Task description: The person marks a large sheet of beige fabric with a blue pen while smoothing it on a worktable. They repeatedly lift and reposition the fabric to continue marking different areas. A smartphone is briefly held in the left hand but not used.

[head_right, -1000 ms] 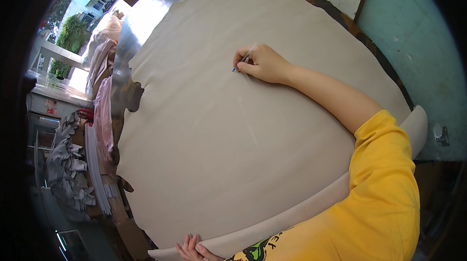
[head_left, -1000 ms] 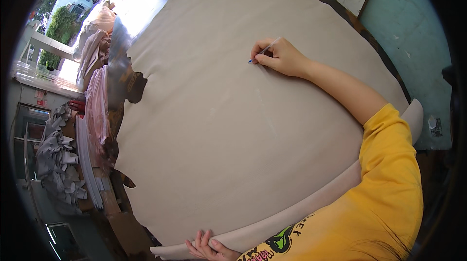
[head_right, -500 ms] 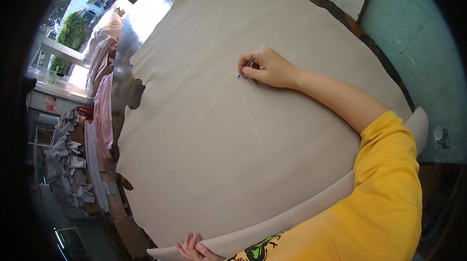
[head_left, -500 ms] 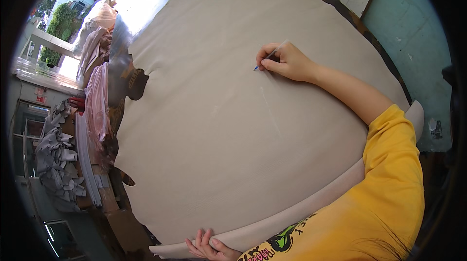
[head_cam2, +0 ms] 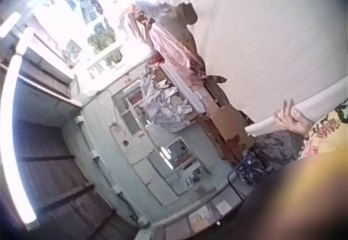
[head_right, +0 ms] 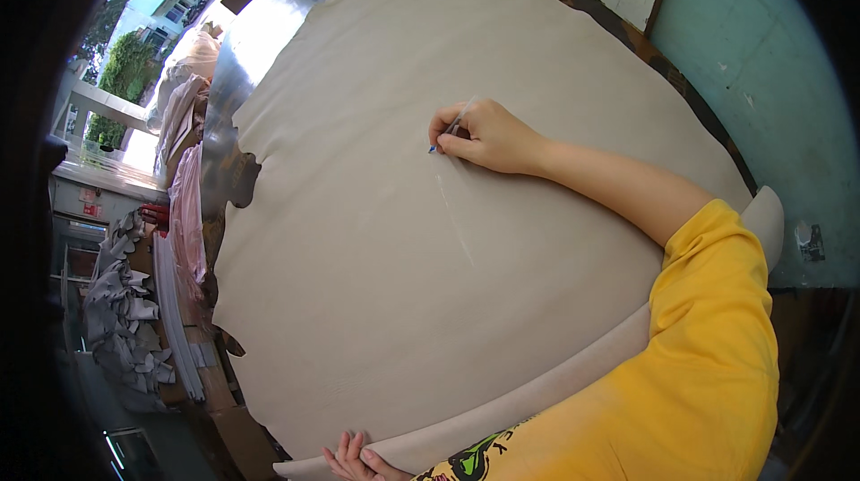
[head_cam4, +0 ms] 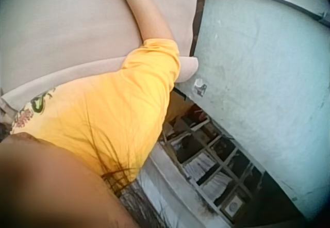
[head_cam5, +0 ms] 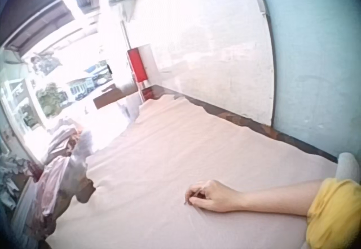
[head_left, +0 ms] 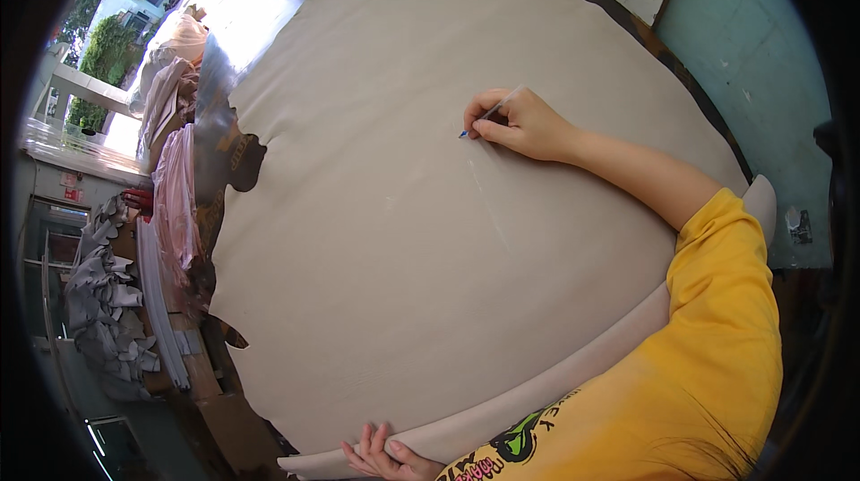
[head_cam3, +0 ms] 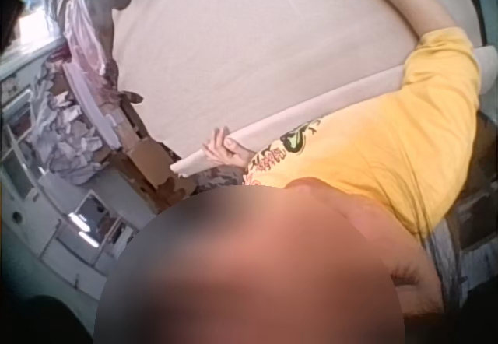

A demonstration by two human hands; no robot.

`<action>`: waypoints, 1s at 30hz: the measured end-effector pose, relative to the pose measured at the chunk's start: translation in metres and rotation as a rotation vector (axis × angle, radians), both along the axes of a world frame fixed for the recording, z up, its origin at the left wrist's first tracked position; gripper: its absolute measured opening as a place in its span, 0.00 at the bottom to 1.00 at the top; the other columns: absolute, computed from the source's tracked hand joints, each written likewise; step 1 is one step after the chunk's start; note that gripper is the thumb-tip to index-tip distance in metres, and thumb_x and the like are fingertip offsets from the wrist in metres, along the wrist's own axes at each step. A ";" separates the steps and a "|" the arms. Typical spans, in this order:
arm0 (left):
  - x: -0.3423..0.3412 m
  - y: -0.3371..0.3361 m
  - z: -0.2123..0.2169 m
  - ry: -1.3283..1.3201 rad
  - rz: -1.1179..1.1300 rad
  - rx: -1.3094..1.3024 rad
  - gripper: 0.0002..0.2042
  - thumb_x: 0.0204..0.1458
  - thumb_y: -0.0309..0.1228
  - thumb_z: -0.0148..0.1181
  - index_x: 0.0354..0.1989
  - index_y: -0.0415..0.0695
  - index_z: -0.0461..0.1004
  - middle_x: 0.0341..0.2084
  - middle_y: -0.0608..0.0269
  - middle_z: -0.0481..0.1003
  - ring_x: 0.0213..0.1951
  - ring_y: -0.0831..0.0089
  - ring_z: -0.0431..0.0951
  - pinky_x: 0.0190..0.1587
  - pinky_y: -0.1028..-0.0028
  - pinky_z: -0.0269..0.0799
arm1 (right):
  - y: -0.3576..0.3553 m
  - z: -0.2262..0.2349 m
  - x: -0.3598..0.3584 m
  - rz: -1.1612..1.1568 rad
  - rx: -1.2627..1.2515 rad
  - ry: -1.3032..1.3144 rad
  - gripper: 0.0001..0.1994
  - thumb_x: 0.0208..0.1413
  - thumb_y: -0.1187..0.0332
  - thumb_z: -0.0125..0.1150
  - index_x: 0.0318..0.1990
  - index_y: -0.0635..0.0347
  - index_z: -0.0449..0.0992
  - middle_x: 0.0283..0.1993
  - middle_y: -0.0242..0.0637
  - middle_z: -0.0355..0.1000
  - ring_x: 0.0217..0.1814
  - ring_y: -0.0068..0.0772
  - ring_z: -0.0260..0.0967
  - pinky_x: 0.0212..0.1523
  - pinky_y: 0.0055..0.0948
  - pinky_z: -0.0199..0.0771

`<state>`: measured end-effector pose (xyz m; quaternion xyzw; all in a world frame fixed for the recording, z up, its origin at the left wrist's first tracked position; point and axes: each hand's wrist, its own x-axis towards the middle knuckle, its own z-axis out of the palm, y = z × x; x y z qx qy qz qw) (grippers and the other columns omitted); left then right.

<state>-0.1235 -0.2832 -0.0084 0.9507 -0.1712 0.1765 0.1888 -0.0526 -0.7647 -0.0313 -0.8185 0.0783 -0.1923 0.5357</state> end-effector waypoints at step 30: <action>-0.004 -0.003 -0.008 0.017 0.086 -0.104 0.18 0.65 0.44 0.48 0.46 0.50 0.82 0.51 0.59 0.78 0.66 0.41 0.61 0.69 0.39 0.42 | 0.006 -0.004 -0.018 -0.068 -0.022 0.042 0.06 0.56 0.71 0.57 0.33 0.62 0.77 0.29 0.33 0.74 0.28 0.20 0.66 0.30 0.25 0.65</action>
